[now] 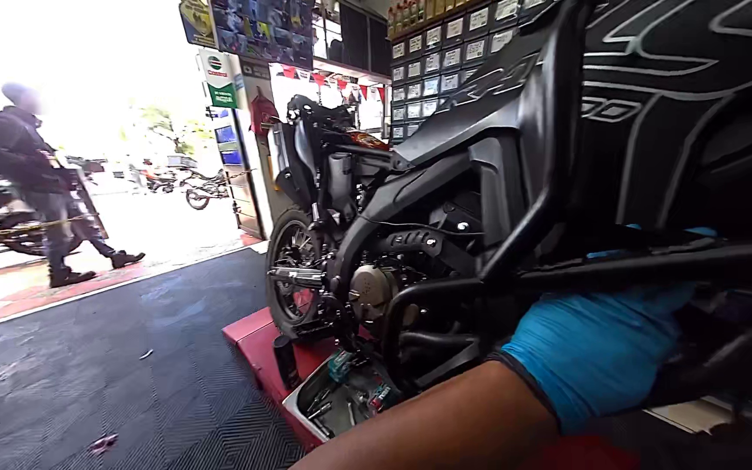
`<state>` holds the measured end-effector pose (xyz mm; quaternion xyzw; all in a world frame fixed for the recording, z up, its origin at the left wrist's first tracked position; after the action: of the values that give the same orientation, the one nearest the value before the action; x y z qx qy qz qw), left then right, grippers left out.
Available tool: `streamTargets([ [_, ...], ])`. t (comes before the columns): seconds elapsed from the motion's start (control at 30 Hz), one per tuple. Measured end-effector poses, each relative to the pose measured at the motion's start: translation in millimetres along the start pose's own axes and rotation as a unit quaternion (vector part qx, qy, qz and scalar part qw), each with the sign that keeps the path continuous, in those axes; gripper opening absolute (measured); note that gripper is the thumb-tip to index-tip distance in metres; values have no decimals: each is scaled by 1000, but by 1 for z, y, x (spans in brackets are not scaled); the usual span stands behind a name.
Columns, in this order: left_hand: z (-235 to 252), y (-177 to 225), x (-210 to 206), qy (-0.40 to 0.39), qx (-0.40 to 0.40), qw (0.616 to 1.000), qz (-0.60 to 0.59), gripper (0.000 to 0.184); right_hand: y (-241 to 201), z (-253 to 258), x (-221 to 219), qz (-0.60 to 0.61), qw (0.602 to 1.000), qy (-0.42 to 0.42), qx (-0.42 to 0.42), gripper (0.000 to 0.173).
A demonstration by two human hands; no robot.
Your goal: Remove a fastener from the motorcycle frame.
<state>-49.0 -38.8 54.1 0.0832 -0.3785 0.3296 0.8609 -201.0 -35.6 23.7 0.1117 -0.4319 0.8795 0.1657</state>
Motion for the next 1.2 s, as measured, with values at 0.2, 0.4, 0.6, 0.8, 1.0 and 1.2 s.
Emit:
streamTargets([
  [0.2, -11, 2, 4, 75, -94, 989, 81, 28, -26, -11, 16, -295, 911, 127, 260, 30],
  [0.4, -53, -22, 7, 164, -47, 985, 15, 50, -18, -6, 13, -230, 940, 103, 229, 28],
  [0.6, -76, -38, -2, 225, 20, 974, 19, 69, 4, 4, 4, -55, 997, -6, 53, 30],
  [0.8, -64, -32, 2, 224, -31, 973, 34, 66, 28, 2, -24, 256, 924, -177, -224, 42],
  [1.0, -28, -14, 7, 158, -13, 983, 92, 33, 31, 0, -30, 289, 906, -198, -238, 50],
  [1.2, -21, -8, 4, 71, 57, 987, 134, 34, 32, 6, -29, 277, 915, -206, -208, 51],
])
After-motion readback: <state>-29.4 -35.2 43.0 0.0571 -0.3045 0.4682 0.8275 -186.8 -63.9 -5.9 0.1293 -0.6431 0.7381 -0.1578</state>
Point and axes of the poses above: each hand's wrist, its own z-axis towards the middle knuckle, its own x-axis out of the back of the hand, y = z × x, the point moved 9 cm from there along z, towards the middle knuckle, and after that the axes turned 4 degrees about y, right-handed, at the moved point
